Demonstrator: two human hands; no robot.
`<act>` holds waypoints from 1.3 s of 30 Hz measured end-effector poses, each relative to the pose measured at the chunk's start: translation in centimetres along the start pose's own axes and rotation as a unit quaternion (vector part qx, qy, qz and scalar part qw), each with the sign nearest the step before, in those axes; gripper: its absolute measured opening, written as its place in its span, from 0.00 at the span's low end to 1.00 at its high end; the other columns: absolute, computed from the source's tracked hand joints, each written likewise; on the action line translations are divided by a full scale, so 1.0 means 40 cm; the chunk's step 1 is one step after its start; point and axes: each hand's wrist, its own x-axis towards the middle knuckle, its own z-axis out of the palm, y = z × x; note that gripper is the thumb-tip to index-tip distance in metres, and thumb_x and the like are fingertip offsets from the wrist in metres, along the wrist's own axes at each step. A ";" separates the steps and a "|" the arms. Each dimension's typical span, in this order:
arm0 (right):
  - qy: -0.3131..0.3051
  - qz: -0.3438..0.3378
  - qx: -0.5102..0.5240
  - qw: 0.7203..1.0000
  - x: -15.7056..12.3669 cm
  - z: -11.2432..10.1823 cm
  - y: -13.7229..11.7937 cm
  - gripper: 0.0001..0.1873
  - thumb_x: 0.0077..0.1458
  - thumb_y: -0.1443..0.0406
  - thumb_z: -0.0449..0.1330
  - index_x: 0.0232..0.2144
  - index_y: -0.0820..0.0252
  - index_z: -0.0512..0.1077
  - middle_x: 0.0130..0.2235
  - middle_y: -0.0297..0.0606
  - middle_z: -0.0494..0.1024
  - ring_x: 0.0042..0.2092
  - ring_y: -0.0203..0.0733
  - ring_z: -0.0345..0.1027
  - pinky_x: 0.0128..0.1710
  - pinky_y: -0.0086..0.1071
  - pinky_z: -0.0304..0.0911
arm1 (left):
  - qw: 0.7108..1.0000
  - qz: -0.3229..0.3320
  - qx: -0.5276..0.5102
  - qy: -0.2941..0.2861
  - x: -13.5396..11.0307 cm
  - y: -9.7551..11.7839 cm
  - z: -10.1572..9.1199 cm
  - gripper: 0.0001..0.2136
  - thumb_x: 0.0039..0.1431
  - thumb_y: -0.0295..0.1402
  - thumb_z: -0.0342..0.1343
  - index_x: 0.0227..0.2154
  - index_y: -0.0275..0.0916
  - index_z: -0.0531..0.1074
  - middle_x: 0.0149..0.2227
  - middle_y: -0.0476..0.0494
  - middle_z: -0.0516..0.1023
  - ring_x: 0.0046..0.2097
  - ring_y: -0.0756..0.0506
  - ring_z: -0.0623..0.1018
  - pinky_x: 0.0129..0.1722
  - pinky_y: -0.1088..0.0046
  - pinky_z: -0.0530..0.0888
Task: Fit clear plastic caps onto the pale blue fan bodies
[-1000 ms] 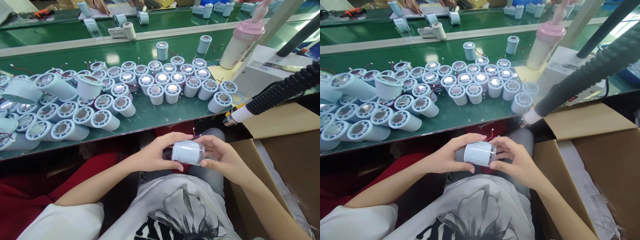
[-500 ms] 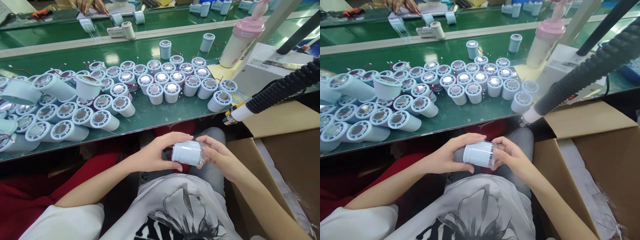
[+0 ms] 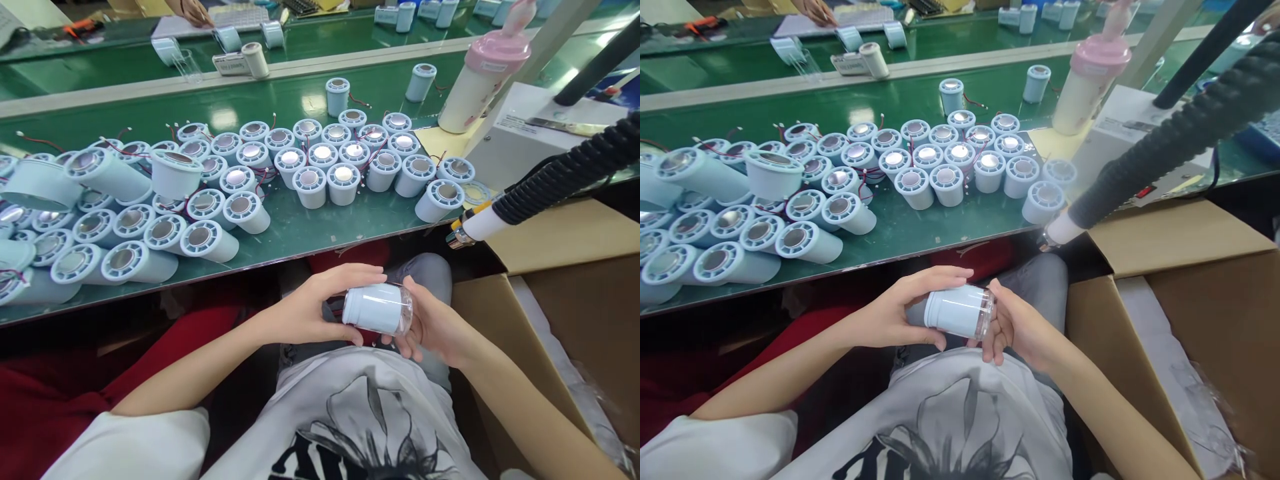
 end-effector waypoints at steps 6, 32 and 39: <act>-0.008 0.044 -0.040 0.998 0.004 -0.004 0.013 0.40 0.66 0.43 0.29 0.33 0.65 0.70 0.20 0.39 0.73 0.15 0.32 0.64 0.11 0.20 0.56 | 0.998 -0.058 -0.030 0.016 -0.002 0.027 0.009 0.29 0.52 0.32 0.67 0.57 0.44 0.67 0.56 0.38 0.71 0.57 0.40 0.73 0.56 0.64 0.72; 0.071 -0.207 -0.166 0.962 -0.040 -0.036 0.028 0.29 0.49 0.55 0.72 0.53 0.48 0.74 0.45 0.38 0.81 0.46 0.48 0.75 0.45 0.38 0.73 | 0.975 -0.152 -0.160 -0.031 -0.003 0.016 0.005 0.35 0.54 0.27 0.65 0.62 0.56 0.61 0.69 0.44 0.56 0.67 0.37 0.63 0.55 0.65 0.76; 0.046 -0.155 -0.126 0.979 -0.004 -0.031 0.058 0.32 0.54 0.51 0.66 0.58 0.53 0.69 0.44 0.39 0.79 0.37 0.40 0.76 0.38 0.35 0.75 | 0.942 -0.234 -0.239 -0.039 -0.002 0.000 0.008 0.31 0.59 0.31 0.60 0.64 0.48 0.59 0.62 0.38 0.69 0.58 0.40 0.76 0.54 0.63 0.75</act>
